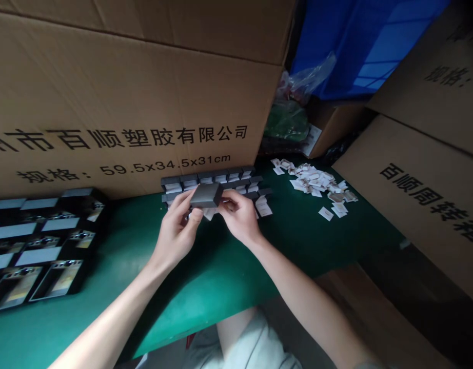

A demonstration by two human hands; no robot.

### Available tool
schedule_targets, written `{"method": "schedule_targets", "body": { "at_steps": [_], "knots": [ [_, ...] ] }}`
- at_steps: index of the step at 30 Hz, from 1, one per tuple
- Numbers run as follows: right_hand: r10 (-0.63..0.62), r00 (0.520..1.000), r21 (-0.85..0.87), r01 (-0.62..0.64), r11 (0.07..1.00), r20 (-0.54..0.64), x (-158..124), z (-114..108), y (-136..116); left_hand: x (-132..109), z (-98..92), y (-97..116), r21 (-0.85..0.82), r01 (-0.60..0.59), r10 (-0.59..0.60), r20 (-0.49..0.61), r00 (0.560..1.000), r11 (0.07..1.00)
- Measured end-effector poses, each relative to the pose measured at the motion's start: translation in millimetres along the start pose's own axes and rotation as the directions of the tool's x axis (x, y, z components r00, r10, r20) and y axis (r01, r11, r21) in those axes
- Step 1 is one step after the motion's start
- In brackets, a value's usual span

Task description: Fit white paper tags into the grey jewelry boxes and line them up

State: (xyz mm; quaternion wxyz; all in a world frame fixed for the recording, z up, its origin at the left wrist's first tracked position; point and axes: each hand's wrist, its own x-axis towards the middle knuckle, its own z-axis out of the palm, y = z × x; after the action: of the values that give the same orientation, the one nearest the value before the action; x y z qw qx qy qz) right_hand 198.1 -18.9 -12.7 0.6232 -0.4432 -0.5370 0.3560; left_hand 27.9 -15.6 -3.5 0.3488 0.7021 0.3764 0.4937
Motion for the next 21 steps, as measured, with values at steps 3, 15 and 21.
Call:
{"method": "schedule_targets", "body": {
  "at_steps": [3, 15, 21],
  "knots": [
    [-0.033, 0.999, 0.014, 0.033, 0.999, 0.043, -2, 1, -3, 2, -0.5, 0, -0.126, 0.135, -0.141, -0.037, 0.989, 0.983],
    [0.039, 0.999, 0.091, -0.041, 0.995, 0.015, -1, 1, -6, 2, -1.7, -11, -0.215, 0.176, -0.173, 0.03, 0.984, 0.961],
    [0.007, 0.999, 0.066, -0.004, 0.998, -0.04, 1, -1, 0, -3, -1.1, -1, 0.066, 0.046, -0.052, 0.091, 0.995, 0.997]
  ]
}}
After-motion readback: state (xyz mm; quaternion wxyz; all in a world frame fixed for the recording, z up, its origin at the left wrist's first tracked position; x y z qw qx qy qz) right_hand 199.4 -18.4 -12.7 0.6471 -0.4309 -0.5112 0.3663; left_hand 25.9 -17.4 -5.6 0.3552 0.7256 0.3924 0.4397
